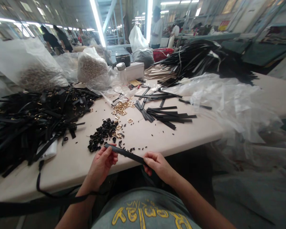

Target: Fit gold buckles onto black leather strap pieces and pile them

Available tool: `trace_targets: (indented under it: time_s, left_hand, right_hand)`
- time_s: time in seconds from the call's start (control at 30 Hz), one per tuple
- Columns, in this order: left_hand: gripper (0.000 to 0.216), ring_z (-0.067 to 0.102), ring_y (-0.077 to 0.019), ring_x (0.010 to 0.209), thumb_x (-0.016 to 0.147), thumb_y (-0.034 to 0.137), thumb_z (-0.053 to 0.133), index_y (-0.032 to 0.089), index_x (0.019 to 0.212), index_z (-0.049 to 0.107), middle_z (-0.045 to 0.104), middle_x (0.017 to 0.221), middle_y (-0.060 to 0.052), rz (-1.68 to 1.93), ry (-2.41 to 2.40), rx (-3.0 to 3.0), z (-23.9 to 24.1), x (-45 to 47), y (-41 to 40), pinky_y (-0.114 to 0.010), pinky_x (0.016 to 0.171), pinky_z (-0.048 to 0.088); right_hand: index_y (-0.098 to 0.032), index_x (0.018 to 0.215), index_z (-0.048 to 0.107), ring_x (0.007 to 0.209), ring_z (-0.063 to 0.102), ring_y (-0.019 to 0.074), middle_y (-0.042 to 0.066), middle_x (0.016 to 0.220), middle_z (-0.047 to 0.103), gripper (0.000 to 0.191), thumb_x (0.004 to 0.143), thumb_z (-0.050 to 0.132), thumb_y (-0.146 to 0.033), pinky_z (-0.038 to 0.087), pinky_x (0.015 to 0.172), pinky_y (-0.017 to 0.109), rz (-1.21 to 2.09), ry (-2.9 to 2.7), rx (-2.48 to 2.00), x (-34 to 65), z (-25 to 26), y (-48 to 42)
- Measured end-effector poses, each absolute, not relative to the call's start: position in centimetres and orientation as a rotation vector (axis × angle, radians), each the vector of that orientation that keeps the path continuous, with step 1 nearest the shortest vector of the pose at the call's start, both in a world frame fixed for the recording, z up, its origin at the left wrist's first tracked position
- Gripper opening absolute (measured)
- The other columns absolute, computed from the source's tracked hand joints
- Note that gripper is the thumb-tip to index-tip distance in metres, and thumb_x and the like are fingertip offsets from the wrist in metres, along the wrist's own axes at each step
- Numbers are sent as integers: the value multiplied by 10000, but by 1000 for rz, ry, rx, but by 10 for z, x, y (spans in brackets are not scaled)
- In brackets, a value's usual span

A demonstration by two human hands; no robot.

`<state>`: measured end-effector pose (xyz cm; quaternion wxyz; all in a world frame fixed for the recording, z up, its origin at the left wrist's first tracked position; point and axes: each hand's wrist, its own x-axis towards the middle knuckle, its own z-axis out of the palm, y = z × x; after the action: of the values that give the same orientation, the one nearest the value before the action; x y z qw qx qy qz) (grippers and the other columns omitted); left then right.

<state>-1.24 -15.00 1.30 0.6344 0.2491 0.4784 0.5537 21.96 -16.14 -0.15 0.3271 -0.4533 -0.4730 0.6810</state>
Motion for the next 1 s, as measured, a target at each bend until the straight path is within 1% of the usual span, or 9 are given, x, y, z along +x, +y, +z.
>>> trace_targets:
  time_s: [0.13,0.33,0.43,0.53,0.63,0.7,0.8,1.0]
  left_hand:
    - [412,584,-82,512,635,388,856,140,921,696,647,621,6,1273,1095,562,13,-11,-148,-162,467,475]
    - [405,616,-91,519,602,401,871,162,879,696,671,629,6,1287,1110,576,9,-12,-145,-166,479,493]
    - [422,624,-90,524,588,392,882,156,884,697,682,632,2,1288,1110,569,9,-12,-146,-163,490,498]
    - [406,634,-95,535,604,378,873,152,888,691,687,639,0,1305,1123,561,11,-13,-147,-163,495,496]
    - [395,645,-102,553,612,377,865,158,889,687,694,653,-5,1326,1133,557,12,-14,-148,-165,499,495]
    - [409,649,-106,562,599,385,873,163,888,687,695,656,-5,1331,1127,557,12,-14,-149,-167,502,496]
    - [428,650,-109,561,574,393,886,169,881,688,697,654,-6,1322,1124,555,12,-14,-151,-173,505,499]
    - [418,653,-118,555,591,402,875,173,884,684,710,659,-13,1308,1143,610,14,-11,-157,-192,515,506]
  right_hand:
    - [-173,711,555,446,506,73,-43,552,599,210,808,582,-358,387,476,192,1782,-1229,-1160,219,-3,-161]
    - [-164,778,599,435,492,68,-44,560,608,223,782,628,-385,361,460,192,1779,-1096,-1155,218,-3,-160]
    - [-162,917,634,466,516,63,-43,628,637,241,760,662,-343,393,495,195,1758,-1016,-1098,219,0,-161]
    - [-178,1073,636,520,556,67,-26,740,678,358,743,697,-304,448,558,211,1747,-940,-1001,221,0,-162]
    - [-196,1169,626,566,586,81,-6,805,694,457,736,737,-290,477,584,223,1781,-796,-906,219,-3,-162]
    - [-200,1184,635,600,601,88,9,835,698,475,734,762,-286,486,587,220,1821,-668,-847,217,-5,-162]
    - [-204,1153,669,634,604,83,15,869,702,443,732,788,-268,494,600,207,1850,-524,-792,211,-6,-160]
    - [-199,1145,691,653,609,74,10,872,710,437,727,810,-248,509,640,202,1893,-448,-755,200,-7,-159]
